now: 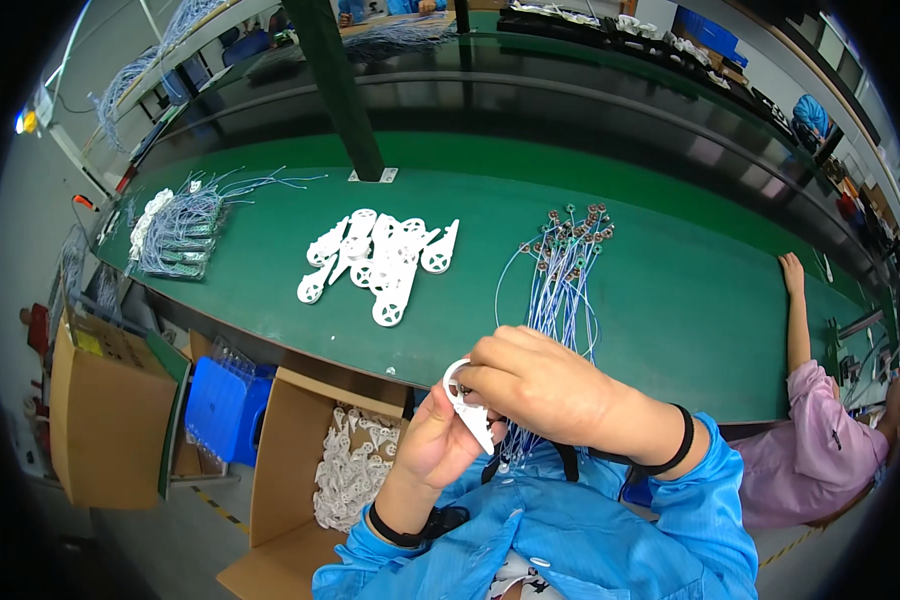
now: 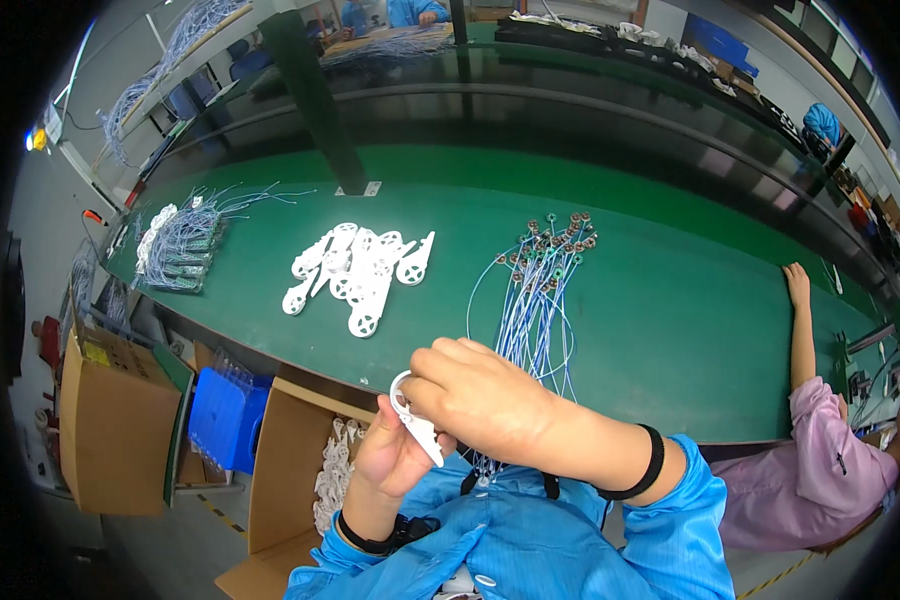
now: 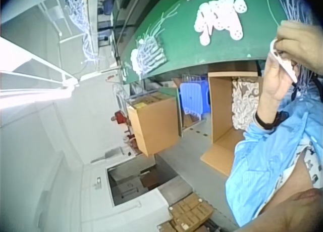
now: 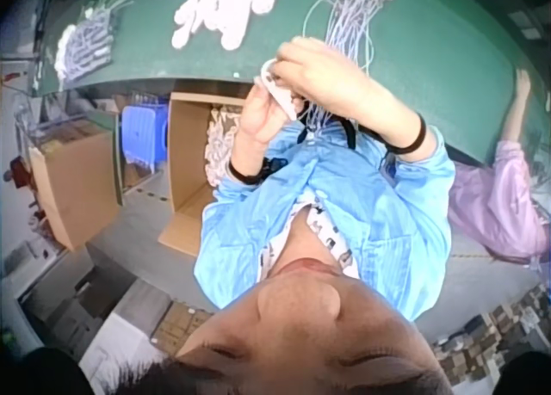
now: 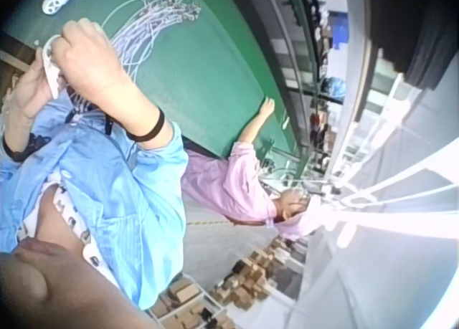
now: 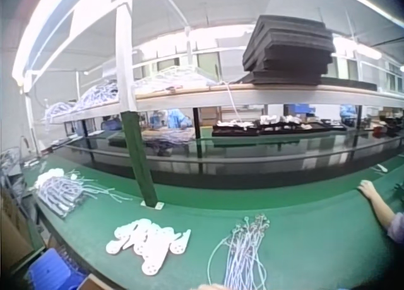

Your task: Attaching electrical wires to white plastic components at an assembly line.

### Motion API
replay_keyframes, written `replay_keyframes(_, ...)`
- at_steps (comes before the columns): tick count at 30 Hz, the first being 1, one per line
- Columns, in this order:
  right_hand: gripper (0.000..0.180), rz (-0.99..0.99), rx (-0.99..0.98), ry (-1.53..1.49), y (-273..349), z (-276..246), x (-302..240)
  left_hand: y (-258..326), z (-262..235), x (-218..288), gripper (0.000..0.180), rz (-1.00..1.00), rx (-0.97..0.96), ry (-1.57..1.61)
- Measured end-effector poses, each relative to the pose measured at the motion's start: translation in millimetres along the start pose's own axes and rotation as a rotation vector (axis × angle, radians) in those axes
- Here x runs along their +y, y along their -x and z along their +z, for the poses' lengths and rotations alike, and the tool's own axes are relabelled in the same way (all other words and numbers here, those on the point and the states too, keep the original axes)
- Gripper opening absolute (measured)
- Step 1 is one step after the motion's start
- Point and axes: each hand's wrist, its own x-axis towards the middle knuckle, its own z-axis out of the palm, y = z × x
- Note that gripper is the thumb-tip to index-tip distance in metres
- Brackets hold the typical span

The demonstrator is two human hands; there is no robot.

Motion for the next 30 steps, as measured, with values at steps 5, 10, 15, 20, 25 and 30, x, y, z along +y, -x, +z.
replay_keyframes(5,0.03,-0.07,-0.08,0.002,0.3,-5.4,2.1,1.2,-4.1,-1.4,0.043,-0.048,-0.005,0.028)
replay_keyframes(10,0.027,-0.117,-0.135,-0.014,-3.1,-11.0,4.7,1.4,-4.1,0.1,0.04,-0.12,0.023,0.089)
replay_keyframes(15,0.021,-0.169,-0.209,0.016,-5.1,-13.6,9.1,1.0,-4.1,0.5,0.039,-0.171,0.079,0.101)
replay_keyframes(20,0.019,-0.163,-0.211,0.018,-4.4,-11.8,10.8,-2.1,-1.8,1.2,0.038,-0.186,0.074,0.109)
replay_keyframes(25,0.021,-0.186,-0.228,0.002,-4.4,-11.2,14.1,-2.1,-6.8,0.5,0.038,-0.198,0.08,0.099)
replay_keyframes(30,0.024,-0.171,-0.237,-0.007,-3.0,-14.8,15.3,-5.3,-7.8,1.2,0.041,-0.221,0.087,0.114)
